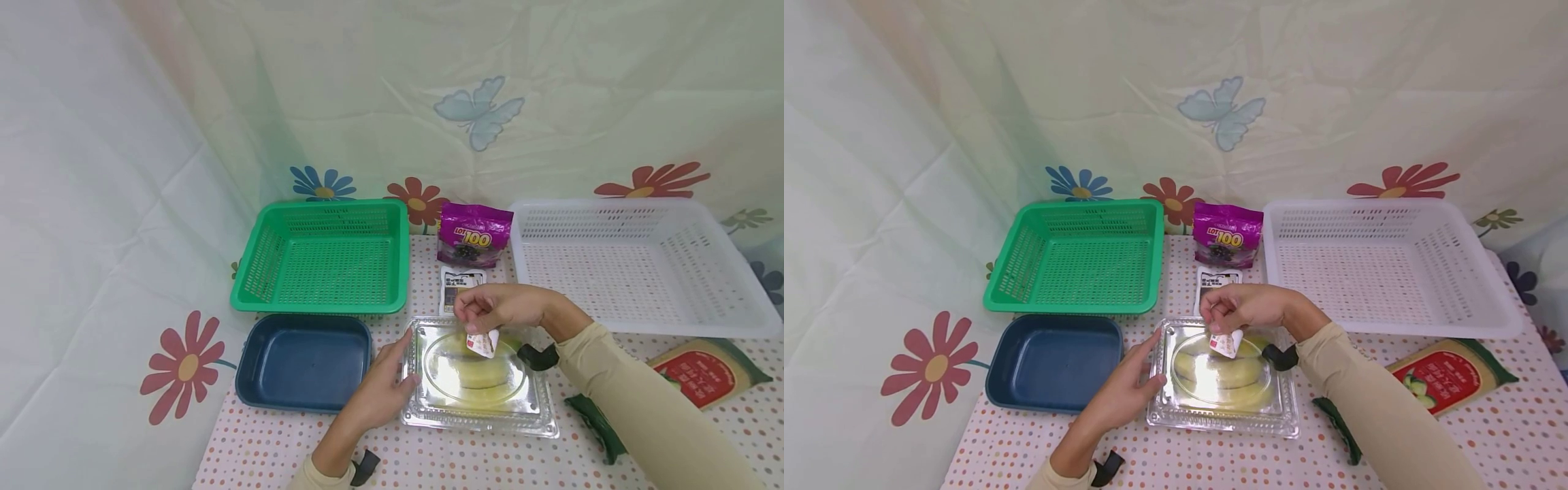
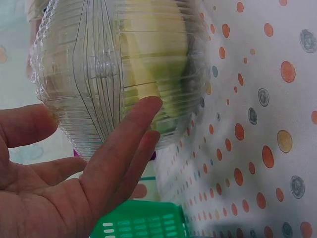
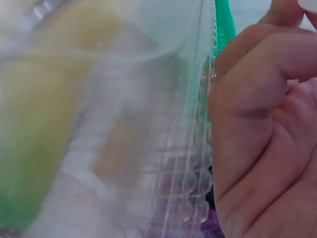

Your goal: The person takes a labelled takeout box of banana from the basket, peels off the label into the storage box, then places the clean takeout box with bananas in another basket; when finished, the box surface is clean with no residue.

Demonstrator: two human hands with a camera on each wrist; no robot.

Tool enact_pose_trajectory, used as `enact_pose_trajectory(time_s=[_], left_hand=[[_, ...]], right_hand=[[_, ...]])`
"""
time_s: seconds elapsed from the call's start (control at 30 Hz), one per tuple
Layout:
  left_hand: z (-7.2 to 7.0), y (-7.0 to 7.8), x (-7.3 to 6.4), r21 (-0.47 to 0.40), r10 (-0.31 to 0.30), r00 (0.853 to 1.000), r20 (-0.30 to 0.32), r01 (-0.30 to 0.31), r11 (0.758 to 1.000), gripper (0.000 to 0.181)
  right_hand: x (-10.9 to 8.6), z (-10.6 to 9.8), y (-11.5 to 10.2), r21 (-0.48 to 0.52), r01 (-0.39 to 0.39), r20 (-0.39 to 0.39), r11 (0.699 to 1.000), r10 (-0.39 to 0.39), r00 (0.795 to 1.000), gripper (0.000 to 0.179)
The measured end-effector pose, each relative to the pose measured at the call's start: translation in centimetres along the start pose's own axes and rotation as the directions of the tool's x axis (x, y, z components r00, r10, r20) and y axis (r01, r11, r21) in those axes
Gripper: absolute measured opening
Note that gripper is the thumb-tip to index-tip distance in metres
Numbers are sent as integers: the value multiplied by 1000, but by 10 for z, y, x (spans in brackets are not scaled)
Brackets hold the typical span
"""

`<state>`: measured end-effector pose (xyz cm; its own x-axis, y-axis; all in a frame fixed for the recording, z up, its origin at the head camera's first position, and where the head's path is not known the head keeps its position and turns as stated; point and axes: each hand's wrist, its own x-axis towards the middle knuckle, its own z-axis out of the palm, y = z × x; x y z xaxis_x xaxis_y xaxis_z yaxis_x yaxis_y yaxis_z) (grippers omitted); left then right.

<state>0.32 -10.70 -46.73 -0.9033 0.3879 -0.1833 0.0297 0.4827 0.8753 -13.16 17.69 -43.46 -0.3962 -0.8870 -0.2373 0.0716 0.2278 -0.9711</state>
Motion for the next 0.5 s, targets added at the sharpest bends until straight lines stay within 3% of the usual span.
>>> enact_pose_trajectory(time_s=[0.23, 0.5], left_hand=[[0, 1, 0, 7, -2, 1000, -2, 2, 1000, 74], [-2, 7, 1, 30, -19, 1000, -5, 19, 999, 75]], right_hand=[[-1, 3, -4, 5, 9, 43, 1000, -9, 999, 26], [0, 5, -12, -31, 2, 21, 1000, -1, 1000, 40]])
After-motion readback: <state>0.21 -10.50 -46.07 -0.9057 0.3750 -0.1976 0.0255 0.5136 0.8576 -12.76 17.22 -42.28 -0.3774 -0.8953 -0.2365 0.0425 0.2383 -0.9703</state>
